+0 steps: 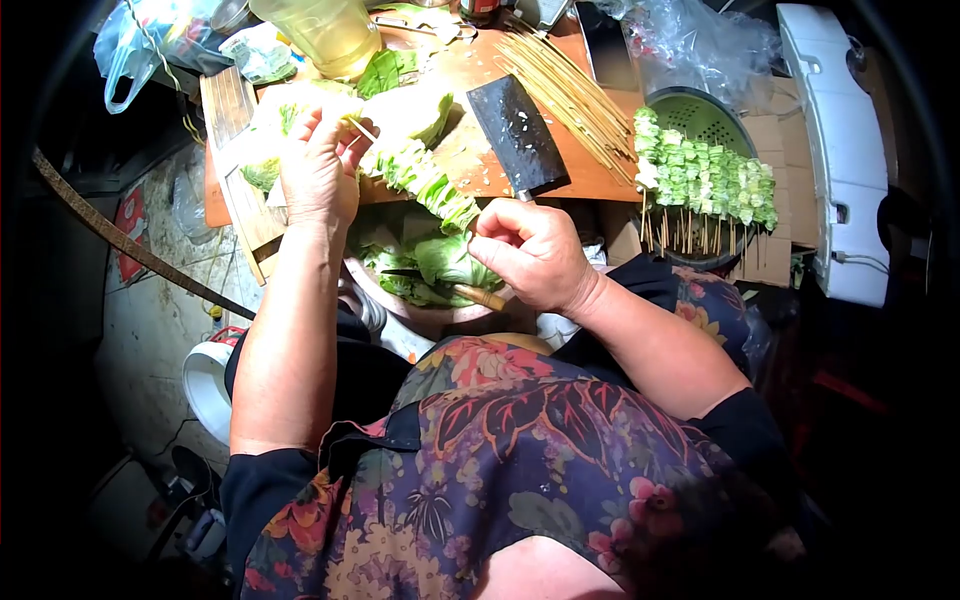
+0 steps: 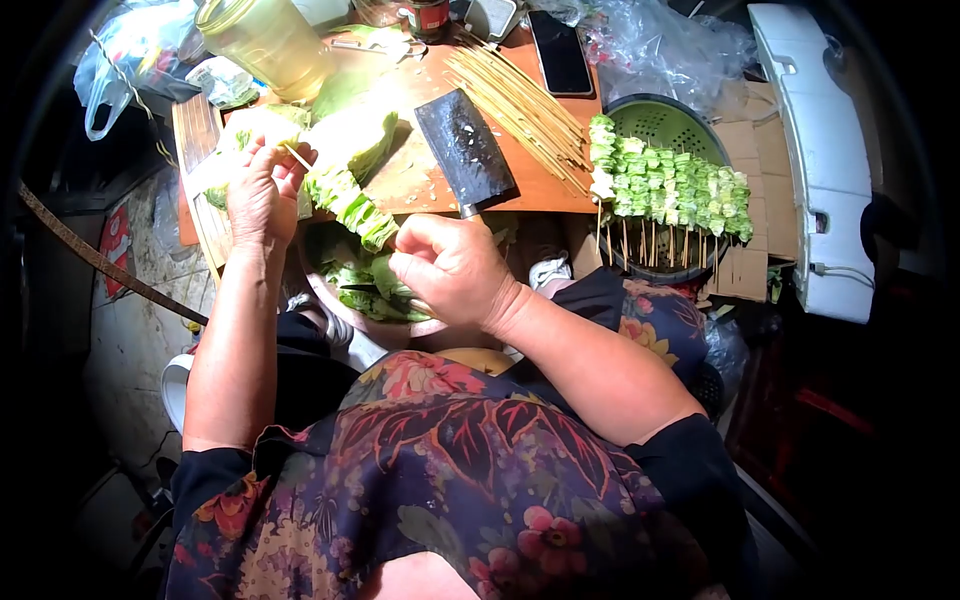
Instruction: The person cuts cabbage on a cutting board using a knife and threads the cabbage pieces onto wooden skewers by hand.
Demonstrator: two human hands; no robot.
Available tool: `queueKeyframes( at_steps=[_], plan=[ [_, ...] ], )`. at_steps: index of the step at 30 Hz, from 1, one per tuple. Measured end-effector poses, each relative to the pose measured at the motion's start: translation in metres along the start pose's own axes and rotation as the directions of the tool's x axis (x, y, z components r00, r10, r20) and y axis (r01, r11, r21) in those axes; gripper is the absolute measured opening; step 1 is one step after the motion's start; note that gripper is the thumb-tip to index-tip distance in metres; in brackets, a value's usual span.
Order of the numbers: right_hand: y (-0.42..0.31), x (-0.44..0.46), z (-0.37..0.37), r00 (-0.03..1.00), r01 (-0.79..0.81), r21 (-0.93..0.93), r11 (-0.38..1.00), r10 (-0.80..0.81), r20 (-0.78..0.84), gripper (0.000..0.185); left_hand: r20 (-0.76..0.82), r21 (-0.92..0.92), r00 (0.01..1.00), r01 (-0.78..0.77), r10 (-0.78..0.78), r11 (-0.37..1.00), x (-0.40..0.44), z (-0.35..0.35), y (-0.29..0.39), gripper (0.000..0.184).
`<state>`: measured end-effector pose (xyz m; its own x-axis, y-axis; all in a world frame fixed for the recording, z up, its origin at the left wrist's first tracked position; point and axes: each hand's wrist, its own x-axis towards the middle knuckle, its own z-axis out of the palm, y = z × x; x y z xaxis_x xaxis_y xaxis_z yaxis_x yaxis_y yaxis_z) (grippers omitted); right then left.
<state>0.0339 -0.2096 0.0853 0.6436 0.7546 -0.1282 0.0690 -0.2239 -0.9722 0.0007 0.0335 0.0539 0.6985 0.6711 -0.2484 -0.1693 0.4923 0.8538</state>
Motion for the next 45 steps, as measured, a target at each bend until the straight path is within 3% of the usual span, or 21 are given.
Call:
queueKeyframes(
  at_steps=[7,10,12,16,21,24,30,31,33,40,43,45],
  plan=[
    [-0.002,-0.001,0.000,1.000,-0.031,0.033,0.999,0.030,0.006,0.010,0.001,0.003,1.000,-0.010,0.010,1.000,-0.003,0.006,-0.001,0.028],
    [-0.001,-0.001,0.003,0.998,-0.064,0.052,0.997,0.063,0.011,0.010,0.040,0.078,0.995,-0.092,0.089,0.993,0.000,0.005,-0.003,0.033],
    [0.000,-0.002,0.004,0.997,-0.082,0.062,0.995,0.082,0.012,0.010,0.047,0.229,0.980,-0.200,0.195,0.953,-0.001,0.005,-0.007,0.037],
    [-0.001,-0.002,0.004,0.989,-0.145,0.209,0.967,0.143,0.028,0.010,0.092,0.268,0.978,-0.208,0.190,0.941,-0.005,0.011,-0.003,0.039],
    [-0.005,-0.003,-0.001,0.977,-0.212,0.299,0.930,0.208,0.046,0.010,0.129,0.137,0.991,-0.048,0.030,0.989,-0.010,0.015,0.000,0.038],
    [-0.005,-0.005,-0.001,0.976,-0.215,0.379,0.900,0.213,0.047,0.010,0.197,0.129,0.980,-0.019,-0.007,0.992,-0.013,0.018,0.003,0.034],
    [-0.006,-0.007,0.004,0.980,-0.178,0.450,0.875,0.200,-0.001,0.010,0.164,0.068,0.985,0.035,-0.045,0.997,-0.010,0.018,-0.006,0.031],
    [-0.008,-0.007,0.003,0.975,-0.194,0.466,0.863,0.221,-0.003,0.011,0.164,0.069,0.985,0.037,-0.048,0.997,-0.013,0.020,-0.005,0.031],
    [-0.007,-0.005,0.003,0.973,-0.196,0.450,0.871,0.230,-0.022,0.012,0.174,0.259,0.977,0.073,-0.120,0.963,-0.024,0.025,-0.002,0.039],
    [0.003,0.000,0.000,0.979,-0.175,0.401,0.899,0.201,-0.023,0.013,0.114,0.209,0.985,0.106,-0.132,0.972,-0.024,0.028,-0.005,0.038],
    [0.008,0.005,-0.005,0.980,-0.199,0.310,0.930,0.194,0.046,0.013,0.149,0.286,0.988,-0.012,-0.032,0.958,-0.018,0.020,-0.004,0.036],
    [0.016,0.005,-0.002,0.985,-0.174,0.260,0.950,0.170,0.039,0.012,0.185,0.377,0.974,-0.194,0.132,0.905,-0.018,0.020,-0.001,0.029]
  ],
)
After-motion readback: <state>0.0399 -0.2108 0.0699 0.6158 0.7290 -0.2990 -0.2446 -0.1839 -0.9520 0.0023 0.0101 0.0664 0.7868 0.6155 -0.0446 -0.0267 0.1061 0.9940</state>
